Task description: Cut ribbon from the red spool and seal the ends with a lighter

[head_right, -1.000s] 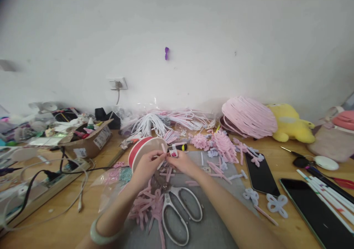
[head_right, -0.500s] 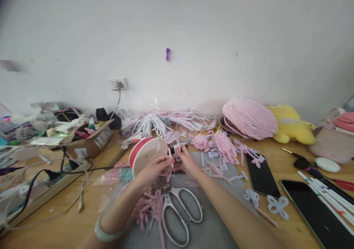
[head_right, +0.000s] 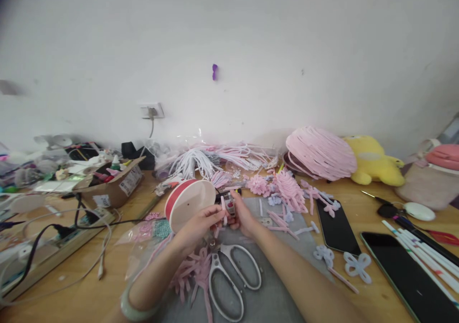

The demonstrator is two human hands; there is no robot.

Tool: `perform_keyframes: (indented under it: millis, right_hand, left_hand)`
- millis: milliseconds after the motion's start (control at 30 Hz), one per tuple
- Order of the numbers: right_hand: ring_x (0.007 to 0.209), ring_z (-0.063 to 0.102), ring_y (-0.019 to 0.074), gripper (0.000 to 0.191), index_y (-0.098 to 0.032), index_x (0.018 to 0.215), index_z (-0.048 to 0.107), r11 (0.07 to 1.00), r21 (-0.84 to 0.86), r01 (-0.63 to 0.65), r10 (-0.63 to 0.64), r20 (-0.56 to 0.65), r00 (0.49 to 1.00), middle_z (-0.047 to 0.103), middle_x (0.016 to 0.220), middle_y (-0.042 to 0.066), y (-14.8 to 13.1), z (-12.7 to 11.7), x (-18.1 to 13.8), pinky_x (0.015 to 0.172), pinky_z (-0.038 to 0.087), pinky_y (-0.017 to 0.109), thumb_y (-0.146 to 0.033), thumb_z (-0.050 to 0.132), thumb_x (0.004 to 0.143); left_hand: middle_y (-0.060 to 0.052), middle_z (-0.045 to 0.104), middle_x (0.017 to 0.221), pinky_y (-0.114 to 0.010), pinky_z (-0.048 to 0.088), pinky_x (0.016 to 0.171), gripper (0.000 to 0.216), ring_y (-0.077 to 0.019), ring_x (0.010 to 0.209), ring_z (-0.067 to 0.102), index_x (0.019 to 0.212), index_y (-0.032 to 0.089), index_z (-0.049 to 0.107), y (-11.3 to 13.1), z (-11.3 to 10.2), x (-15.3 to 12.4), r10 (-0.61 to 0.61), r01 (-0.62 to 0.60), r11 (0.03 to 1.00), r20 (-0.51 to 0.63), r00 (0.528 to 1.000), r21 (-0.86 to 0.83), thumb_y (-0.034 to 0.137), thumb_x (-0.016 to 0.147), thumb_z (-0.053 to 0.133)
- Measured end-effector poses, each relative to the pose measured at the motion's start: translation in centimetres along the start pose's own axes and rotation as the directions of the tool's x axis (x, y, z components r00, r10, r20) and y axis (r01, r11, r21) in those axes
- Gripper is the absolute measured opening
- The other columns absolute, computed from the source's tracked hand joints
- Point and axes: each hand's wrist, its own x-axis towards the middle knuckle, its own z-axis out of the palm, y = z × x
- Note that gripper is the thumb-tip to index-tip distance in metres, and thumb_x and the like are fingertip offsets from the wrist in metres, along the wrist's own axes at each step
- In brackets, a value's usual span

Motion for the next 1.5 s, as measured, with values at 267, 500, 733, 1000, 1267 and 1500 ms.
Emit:
perform_keyframes:
  millis: [267,500,733,1000,1267,1500]
  right_hand:
    - [0.030,0.025,0.0031,0.051,-0.017,0.048,0.036,0.999,-0.041,-0.006,0.000,-0.147,0.989,0.033,0.037,-0.005,0.5,0.4,0.1,0.032,0.006,0.015,-0.061,0.032,0.073]
    - [0.027,0.027,0.0033,0.048,-0.017,0.047,0.035,0.998,-0.063,0.016,-0.033,-0.285,0.958,0.033,0.036,-0.006,0.9,0.8,0.4,0.031,0.008,0.016,-0.057,0.032,0.075]
    - [0.028,0.025,0.0033,0.043,-0.017,0.049,0.037,0.997,-0.072,-0.004,-0.021,-0.342,0.940,0.033,0.036,-0.006,0.3,1.4,0.1,0.031,0.008,0.016,-0.050,0.033,0.077]
    - [0.029,0.024,0.0033,0.046,-0.017,0.048,0.037,0.997,-0.078,0.014,-0.038,-0.322,0.946,0.032,0.037,-0.005,0.4,1.3,0.0,0.031,0.007,0.016,-0.055,0.035,0.074]
    - [0.029,0.023,0.0033,0.045,-0.017,0.050,0.038,0.996,-0.093,0.005,-0.034,-0.314,0.949,0.032,0.036,-0.006,0.6,1.3,0.0,0.031,0.006,0.016,-0.055,0.034,0.074]
    - [0.029,0.023,0.0031,0.046,-0.017,0.049,0.037,0.996,-0.088,-0.001,-0.027,-0.311,0.950,0.032,0.036,-0.006,0.5,1.4,-0.1,0.031,0.006,0.016,-0.055,0.034,0.075]
  left_hand:
    - [0.004,0.044,0.056,-0.020,0.028,0.049,0.037,-0.0069,0.050,0.036,0.061,0.016,0.049,0.3,0.4,-0.2,-0.010,0.010,1.000,0.004,1.000,0.001,0.052,0.065,0.056]
    - [0.005,0.043,0.054,-0.020,0.027,0.048,0.038,-0.0064,0.049,0.036,0.060,0.016,0.048,0.2,0.4,-0.2,-0.036,0.036,0.999,0.002,0.999,-0.008,0.053,0.064,0.056]
    - [0.005,0.043,0.051,-0.020,0.026,0.046,0.036,-0.0061,0.046,0.036,0.061,0.016,0.048,-0.3,0.1,0.2,-0.054,0.054,0.998,0.001,0.999,-0.034,0.052,0.065,0.055]
    - [0.005,0.044,0.051,-0.020,0.024,0.045,0.034,-0.0060,0.045,0.035,0.061,0.016,0.049,-0.4,0.1,0.3,-0.075,0.075,0.997,-0.002,0.997,-0.014,0.050,0.066,0.055]
    - [0.005,0.044,0.050,-0.020,0.022,0.046,0.032,-0.0058,0.046,0.034,0.058,0.016,0.048,-0.3,0.2,0.3,-0.082,0.081,0.993,-0.007,0.997,-0.082,0.046,0.064,0.058]
    - [0.005,0.045,0.050,-0.021,0.023,0.046,0.031,-0.0061,0.046,0.035,0.056,0.016,0.047,-0.3,0.2,0.3,-0.084,0.083,0.994,-0.010,0.996,-0.075,0.045,0.065,0.058]
